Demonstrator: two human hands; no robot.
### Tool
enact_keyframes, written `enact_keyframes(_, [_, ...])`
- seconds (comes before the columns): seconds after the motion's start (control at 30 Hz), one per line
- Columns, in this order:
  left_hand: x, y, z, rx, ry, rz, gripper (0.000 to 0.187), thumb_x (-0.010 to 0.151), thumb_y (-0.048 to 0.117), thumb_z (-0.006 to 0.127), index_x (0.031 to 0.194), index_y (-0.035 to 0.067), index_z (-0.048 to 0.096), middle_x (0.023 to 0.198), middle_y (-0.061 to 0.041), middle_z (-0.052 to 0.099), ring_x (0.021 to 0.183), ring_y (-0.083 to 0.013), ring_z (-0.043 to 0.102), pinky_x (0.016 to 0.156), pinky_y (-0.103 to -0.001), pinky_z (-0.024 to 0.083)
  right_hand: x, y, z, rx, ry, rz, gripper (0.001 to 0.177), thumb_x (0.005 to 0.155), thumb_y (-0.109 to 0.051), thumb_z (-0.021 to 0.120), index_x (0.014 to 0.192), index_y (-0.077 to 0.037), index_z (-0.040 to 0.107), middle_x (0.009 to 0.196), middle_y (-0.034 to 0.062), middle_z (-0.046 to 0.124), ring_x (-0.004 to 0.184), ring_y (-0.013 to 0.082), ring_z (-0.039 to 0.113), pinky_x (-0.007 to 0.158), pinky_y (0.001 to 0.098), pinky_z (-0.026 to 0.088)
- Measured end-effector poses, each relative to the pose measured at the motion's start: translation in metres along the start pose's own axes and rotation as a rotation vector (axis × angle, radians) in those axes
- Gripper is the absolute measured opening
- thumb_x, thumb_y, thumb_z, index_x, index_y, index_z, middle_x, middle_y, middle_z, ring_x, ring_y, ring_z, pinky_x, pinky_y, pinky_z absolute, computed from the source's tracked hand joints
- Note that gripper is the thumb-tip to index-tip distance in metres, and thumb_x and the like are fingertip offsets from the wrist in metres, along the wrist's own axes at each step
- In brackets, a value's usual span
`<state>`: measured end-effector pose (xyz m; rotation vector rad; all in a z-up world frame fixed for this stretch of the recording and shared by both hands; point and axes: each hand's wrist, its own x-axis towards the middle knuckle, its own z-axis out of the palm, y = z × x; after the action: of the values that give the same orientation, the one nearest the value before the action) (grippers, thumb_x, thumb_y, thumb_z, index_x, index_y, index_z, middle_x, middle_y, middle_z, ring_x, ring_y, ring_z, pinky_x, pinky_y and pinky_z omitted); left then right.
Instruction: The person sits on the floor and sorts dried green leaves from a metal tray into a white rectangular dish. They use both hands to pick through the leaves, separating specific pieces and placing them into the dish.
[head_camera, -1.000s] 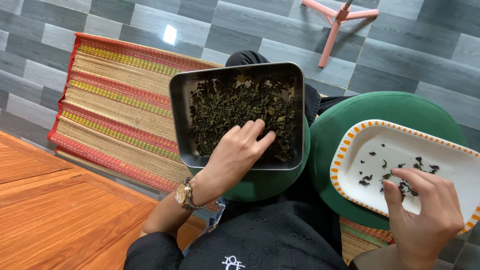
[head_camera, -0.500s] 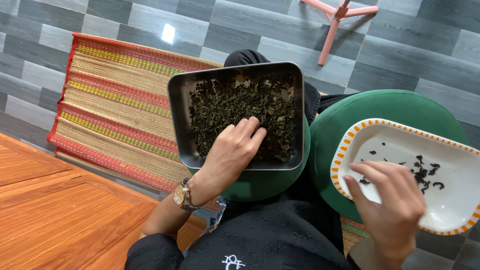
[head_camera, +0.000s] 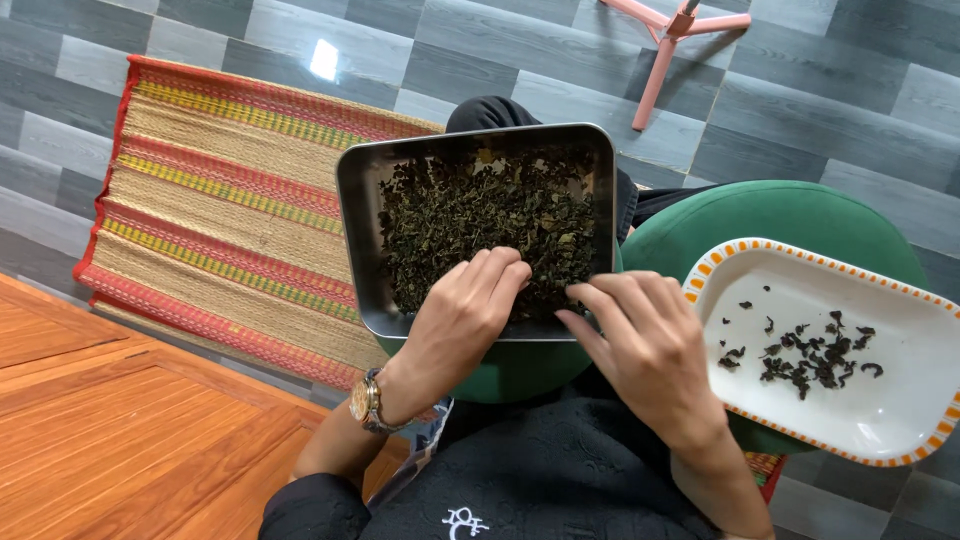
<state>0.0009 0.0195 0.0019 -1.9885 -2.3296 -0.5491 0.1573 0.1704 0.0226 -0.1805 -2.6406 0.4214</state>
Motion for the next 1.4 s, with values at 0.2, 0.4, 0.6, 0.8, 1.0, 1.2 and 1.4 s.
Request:
enact_keyframes(0.2, [-0.004, 0.009, 0.001, -0.056, 0.190, -0.031, 0.003, 0.106, 0.005, 0.058, 0.103, 0.004, 0.059, 0.090, -0.007, 0.053, 0.074, -0.0231, 0.059, 0.061, -0.029, 0.049, 0.008, -0.005, 0.027, 0.015, 0.079, -0.058, 0.015, 0.089, -0.012, 0.078, 0.103, -0.008, 0.073, 0.088, 0.0056, 0.061, 0.081, 0.0255, 0.062, 0.074, 0.0355, 0.052])
enact_keyframes(0.4, [-0.009, 0.010, 0.006, -0.232, 0.228, -0.038, 0.003, 0.103, 0.005, 0.062, 0.103, 0.004, 0.060, 0.091, -0.006, 0.056, 0.074, -0.0239, 0.062, 0.061, -0.030, 0.052, 0.007, -0.009, 0.022, 0.046, 0.094, -0.046, 0.011, 0.089, -0.008, 0.078, 0.099, -0.007, 0.072, 0.085, 0.0067, 0.062, 0.079, 0.0269, 0.062, 0.071, 0.0359, 0.051])
enact_keyframes(0.6, [-0.012, -0.003, -0.004, -0.256, 0.123, -0.051, 0.008, 0.105, 0.006, 0.061, 0.106, -0.002, 0.061, 0.100, -0.015, 0.064, 0.084, -0.0251, 0.063, 0.074, -0.037, 0.055, -0.051, 0.020, -0.018, -0.023, 0.029, 0.196, 0.013, 0.092, -0.013, 0.086, 0.103, -0.009, 0.079, 0.101, 0.0072, 0.075, 0.091, 0.0237, 0.068, 0.092, 0.0408, 0.049])
enact_keyframes(0.8, [-0.013, -0.014, -0.007, -0.090, -0.013, -0.078, 0.016, 0.102, 0.020, 0.069, 0.099, 0.007, 0.061, 0.094, -0.007, 0.056, 0.083, -0.0243, 0.056, 0.071, -0.038, 0.048, -0.172, 0.076, -0.077, -0.291, -0.026, 0.437, 0.007, 0.119, 0.000, 0.080, 0.125, 0.002, 0.081, 0.123, 0.0199, 0.078, 0.111, 0.0379, 0.069, 0.108, 0.0474, 0.049])
enact_keyframes(1.0, [-0.009, -0.014, 0.002, 0.002, -0.132, 0.010, 0.017, 0.093, 0.019, 0.074, 0.100, 0.011, 0.061, 0.095, -0.006, 0.052, 0.085, -0.0238, 0.055, 0.069, -0.038, 0.047, -0.206, 0.080, -0.080, -0.215, 0.045, 0.621, 0.020, 0.127, 0.009, 0.076, 0.146, 0.015, 0.075, 0.124, 0.0257, 0.070, 0.114, 0.0380, 0.063, 0.100, 0.0484, 0.050])
enact_keyframes(1.2, [-0.006, -0.010, 0.010, 0.118, -0.176, 0.041, 0.011, 0.087, 0.004, 0.063, 0.092, 0.013, 0.058, 0.092, -0.007, 0.051, 0.080, -0.0241, 0.054, 0.064, -0.036, 0.045, -0.159, 0.065, -0.068, -0.217, 0.065, 0.490, 0.021, 0.118, -0.010, 0.078, 0.130, 0.007, 0.081, 0.116, 0.0183, 0.074, 0.108, 0.0390, 0.064, 0.106, 0.0483, 0.049])
enact_keyframes(1.4, [-0.006, -0.010, 0.007, 0.037, -0.114, 0.034, 0.006, 0.093, 0.004, 0.060, 0.095, 0.009, 0.059, 0.093, -0.007, 0.050, 0.080, -0.0243, 0.052, 0.066, -0.037, 0.045, -0.113, 0.045, -0.054, -0.071, 0.073, 0.372, 0.021, 0.103, -0.012, 0.079, 0.116, 0.005, 0.076, 0.112, 0.0185, 0.076, 0.102, 0.0356, 0.066, 0.098, 0.0463, 0.050])
